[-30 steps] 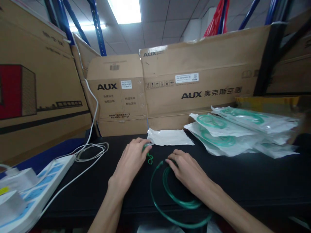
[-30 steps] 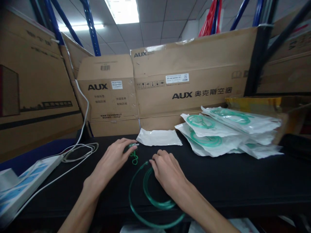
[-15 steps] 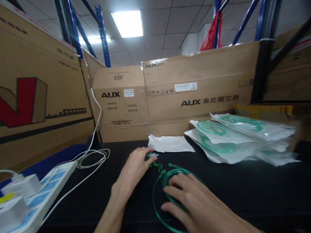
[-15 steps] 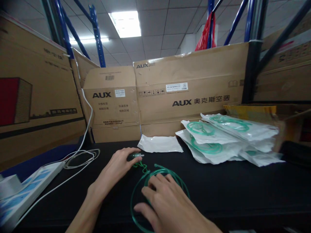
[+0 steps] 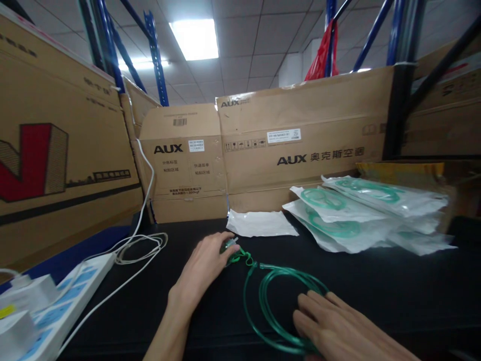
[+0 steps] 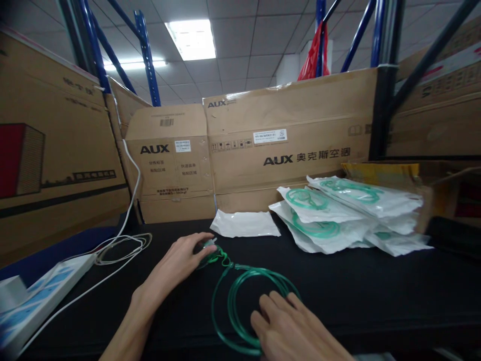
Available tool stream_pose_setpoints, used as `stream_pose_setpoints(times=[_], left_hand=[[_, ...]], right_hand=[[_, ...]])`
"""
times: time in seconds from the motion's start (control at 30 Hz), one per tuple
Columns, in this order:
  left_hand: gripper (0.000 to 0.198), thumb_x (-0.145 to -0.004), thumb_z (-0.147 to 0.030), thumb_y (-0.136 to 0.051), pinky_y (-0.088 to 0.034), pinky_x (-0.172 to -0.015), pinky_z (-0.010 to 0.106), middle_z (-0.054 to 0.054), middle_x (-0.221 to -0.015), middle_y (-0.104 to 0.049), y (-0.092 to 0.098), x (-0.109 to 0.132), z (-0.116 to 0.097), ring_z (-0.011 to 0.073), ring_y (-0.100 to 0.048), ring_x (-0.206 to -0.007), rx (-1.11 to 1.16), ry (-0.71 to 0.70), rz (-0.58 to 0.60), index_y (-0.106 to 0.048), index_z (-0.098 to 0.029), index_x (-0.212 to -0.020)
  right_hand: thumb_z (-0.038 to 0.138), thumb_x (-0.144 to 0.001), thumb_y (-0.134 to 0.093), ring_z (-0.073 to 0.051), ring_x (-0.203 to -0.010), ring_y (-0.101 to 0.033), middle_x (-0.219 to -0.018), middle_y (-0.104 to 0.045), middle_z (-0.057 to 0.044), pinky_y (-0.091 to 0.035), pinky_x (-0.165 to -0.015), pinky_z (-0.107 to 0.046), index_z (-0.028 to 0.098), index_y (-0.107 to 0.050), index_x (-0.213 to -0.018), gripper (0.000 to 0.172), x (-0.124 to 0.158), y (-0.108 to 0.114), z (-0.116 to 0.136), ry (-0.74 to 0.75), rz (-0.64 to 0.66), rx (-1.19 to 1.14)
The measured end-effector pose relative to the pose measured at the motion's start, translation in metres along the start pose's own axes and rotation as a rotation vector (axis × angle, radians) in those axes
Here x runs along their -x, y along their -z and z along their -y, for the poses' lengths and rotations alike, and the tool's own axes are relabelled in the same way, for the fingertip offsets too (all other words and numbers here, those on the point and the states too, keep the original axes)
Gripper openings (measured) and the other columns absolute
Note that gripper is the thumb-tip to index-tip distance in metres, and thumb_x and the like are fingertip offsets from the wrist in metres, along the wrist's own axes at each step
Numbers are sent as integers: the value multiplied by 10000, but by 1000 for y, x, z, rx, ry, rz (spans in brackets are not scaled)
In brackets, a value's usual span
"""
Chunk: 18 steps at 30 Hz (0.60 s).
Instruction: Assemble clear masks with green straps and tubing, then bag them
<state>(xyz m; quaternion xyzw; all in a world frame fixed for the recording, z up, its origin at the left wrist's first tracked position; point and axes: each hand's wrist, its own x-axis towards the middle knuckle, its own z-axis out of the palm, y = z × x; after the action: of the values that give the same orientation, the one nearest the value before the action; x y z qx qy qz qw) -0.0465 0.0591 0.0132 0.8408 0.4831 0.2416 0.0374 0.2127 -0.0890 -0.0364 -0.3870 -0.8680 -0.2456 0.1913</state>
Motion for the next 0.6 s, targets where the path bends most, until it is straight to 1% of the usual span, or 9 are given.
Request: stream_pose_setpoints(times=[0.07,0.17,0.27,0.33,0.37,0.43,0.5,0.53,0.6], left_hand=[[408,-934,-454,-642,-489,-982,393,88,-1279,-727,-1,1,2,313,-662,-1200,-26,16,8,-665,-274,-1299],[384,-915,-400,-671,-500,-935,392,78,-1249,-738,-1,2,2,325,-677,-1164,-77,47,-18,-665,-295,-1284],[382,-983,-342,-557,-466,-971,437,133,-1277,-704,5,2,-3,351,-634,-1206,-137,108,-124,-614,-230,-1343],[423,-1016,-346,-474,-438,-998,473,182,-1315,-663,9,2,-6,375,-590,-1248,-157,150,-203,-566,-178,-1394],[436,-1021,-364,-459,-434,-1003,473,188,-1323,-654,11,1,-7,376,-584,-1251,-152,157,-221,-561,-172,-1399],[427,-1006,-418,-491,-457,-974,429,155,-1284,-686,10,1,-6,346,-631,-1188,-114,137,-196,-601,-208,-1361],[409,-962,-494,-567,-490,-901,371,100,-1179,-748,7,1,-4,312,-693,-1077,-64,88,-107,-671,-267,-1286],[423,-933,-541,-601,-498,-872,356,83,-1131,-768,5,1,-3,308,-708,-1043,-49,68,-59,-697,-285,-1256],[490,-887,-610,-638,-492,-888,354,78,-1133,-773,1,1,-2,317,-695,-1085,-15,25,-17,-717,-285,-1245]], right_hand=[[162,-840,-617,-252,-888,-755,-1011,-796,-39,-577,-751,-361,288,-634,-1059,253,-3,6,-2,-44,4,-54],[136,-859,-560,-247,-836,-756,-985,-796,-36,-574,-769,-368,305,-613,-1093,294,-3,12,-8,-97,-59,-67],[167,-918,-505,-265,-829,-756,-998,-794,-53,-582,-733,-382,295,-599,-1180,306,3,11,-15,-150,-154,-23],[186,-949,-485,-275,-915,-749,-1071,-785,-53,-587,-778,-388,320,-597,-1251,349,6,8,-20,-160,-168,-51],[192,-956,-487,-277,-957,-739,-1102,-779,-48,-586,-800,-388,346,-609,-1262,363,7,7,-22,-167,-163,-82],[206,-958,-513,-281,-971,-722,-1095,-773,-49,-582,-789,-384,378,-670,-1196,333,2,6,-29,-213,-148,-144],[244,-964,-544,-279,-880,-702,-993,-764,-78,-571,-716,-382,336,-733,-1051,228,-11,8,-36,-282,-130,-173],[264,-971,-548,-260,-787,-681,-901,-749,-83,-557,-658,-370,303,-745,-952,202,-18,11,-39,-286,-136,-177],[283,-996,-522,-242,-732,-644,-813,-725,-83,-523,-626,-362,269,-745,-868,258,-32,18,-46,-256,-134,-161]])
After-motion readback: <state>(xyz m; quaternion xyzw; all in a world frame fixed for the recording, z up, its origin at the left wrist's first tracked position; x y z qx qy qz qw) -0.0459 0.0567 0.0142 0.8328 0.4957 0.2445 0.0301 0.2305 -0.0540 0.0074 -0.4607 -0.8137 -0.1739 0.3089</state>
